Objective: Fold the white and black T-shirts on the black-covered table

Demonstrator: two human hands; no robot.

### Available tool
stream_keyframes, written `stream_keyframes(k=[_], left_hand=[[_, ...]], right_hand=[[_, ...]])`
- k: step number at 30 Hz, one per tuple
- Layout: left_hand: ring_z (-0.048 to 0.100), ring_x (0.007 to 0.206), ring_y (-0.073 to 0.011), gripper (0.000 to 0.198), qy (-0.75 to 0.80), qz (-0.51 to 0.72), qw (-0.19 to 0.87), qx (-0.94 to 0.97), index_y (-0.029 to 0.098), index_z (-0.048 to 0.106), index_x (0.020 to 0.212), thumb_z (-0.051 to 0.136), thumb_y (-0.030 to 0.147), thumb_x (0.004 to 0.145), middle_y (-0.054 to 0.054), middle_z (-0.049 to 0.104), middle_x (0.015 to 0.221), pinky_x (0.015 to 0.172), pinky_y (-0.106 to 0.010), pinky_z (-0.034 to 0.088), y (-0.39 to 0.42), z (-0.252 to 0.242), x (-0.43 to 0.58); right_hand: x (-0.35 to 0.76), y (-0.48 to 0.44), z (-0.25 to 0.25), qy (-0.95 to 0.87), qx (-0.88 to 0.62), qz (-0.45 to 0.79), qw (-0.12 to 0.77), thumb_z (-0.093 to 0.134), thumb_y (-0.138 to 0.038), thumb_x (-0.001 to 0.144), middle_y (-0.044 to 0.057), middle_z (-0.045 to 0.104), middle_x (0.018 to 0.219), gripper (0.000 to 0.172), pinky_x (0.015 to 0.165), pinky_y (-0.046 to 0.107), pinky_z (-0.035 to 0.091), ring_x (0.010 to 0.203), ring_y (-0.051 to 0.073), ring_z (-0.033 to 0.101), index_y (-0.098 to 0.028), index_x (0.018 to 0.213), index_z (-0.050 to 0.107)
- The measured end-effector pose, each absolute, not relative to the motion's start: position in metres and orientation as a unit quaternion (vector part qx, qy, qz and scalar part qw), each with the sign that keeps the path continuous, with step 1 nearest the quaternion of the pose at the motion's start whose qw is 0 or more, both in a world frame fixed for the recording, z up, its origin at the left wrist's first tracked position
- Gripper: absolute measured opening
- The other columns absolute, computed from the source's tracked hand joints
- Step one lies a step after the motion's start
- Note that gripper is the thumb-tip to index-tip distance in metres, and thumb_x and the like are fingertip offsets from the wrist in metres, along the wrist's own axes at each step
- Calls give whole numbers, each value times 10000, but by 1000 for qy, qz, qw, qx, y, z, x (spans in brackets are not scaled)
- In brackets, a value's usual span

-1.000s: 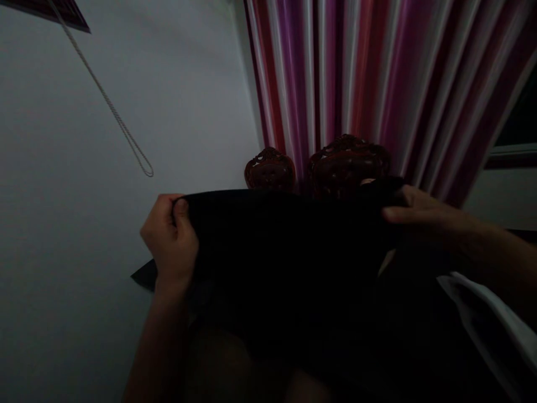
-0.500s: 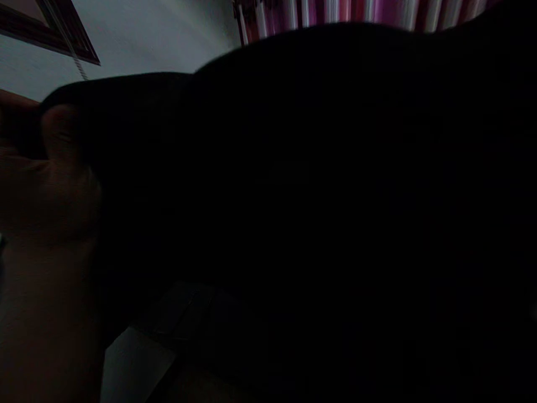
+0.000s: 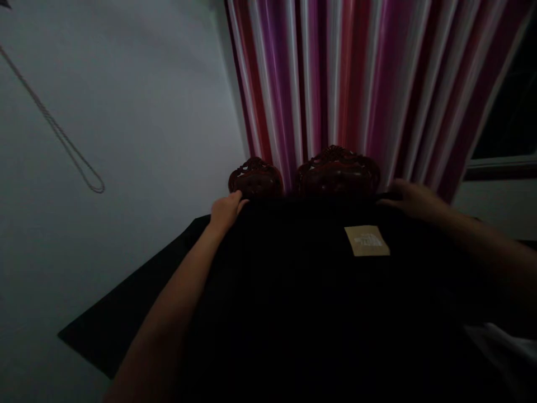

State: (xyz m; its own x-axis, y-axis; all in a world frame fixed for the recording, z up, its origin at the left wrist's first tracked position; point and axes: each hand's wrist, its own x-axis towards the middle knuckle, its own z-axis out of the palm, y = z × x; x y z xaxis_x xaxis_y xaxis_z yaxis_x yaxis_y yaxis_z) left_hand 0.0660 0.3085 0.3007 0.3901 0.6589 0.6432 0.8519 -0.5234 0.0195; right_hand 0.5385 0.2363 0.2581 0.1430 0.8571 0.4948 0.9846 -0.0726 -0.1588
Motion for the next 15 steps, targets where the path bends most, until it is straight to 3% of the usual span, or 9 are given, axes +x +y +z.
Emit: stream_keyframes(k=[4, 8, 12, 15], left_hand=[[591, 1049, -217, 367, -442, -253, 88, -856, 160, 541, 1229, 570, 369, 929, -94, 566, 1235, 893, -445, 517, 319, 247, 77], [585, 1099, -234, 373, -424, -192, 14, -885, 175, 549, 1240, 574, 374, 925, -97, 567, 1266, 934, -464, 507, 279, 167, 57], [535, 1232, -199, 351, -417, -129, -70, -897, 262, 522, 1314, 454, 342, 979, -66, 526, 1380, 1032, -396, 475, 200, 89, 5], [447, 1330, -182, 415, -434, -92, -124, -888, 334, 422, 1397, 433, 325, 982, -16, 448, 1466, 1083, -389, 441, 150, 50, -31]], right_hand=[[508, 274, 188, -655, -727, -172, 112, 435, -536, 951, 267, 570, 1098, 571, 740, 382, 400, 1023, 320, 548, -18, 1169, 532], [482, 226, 107, -740, -664, -107, 23, 486, -516, 929, 186, 568, 1202, 503, 811, 455, 459, 1036, 334, 564, -140, 1257, 546], [481, 120, 34, -787, -611, -44, 66, 478, -606, 881, 148, 545, 1317, 606, 928, 491, 486, 1142, 322, 551, -211, 1336, 536], [503, 47, -14, -755, -643, -72, 110, 516, -573, 804, 126, 590, 1279, 582, 860, 540, 528, 1110, 347, 582, -336, 1335, 550]])
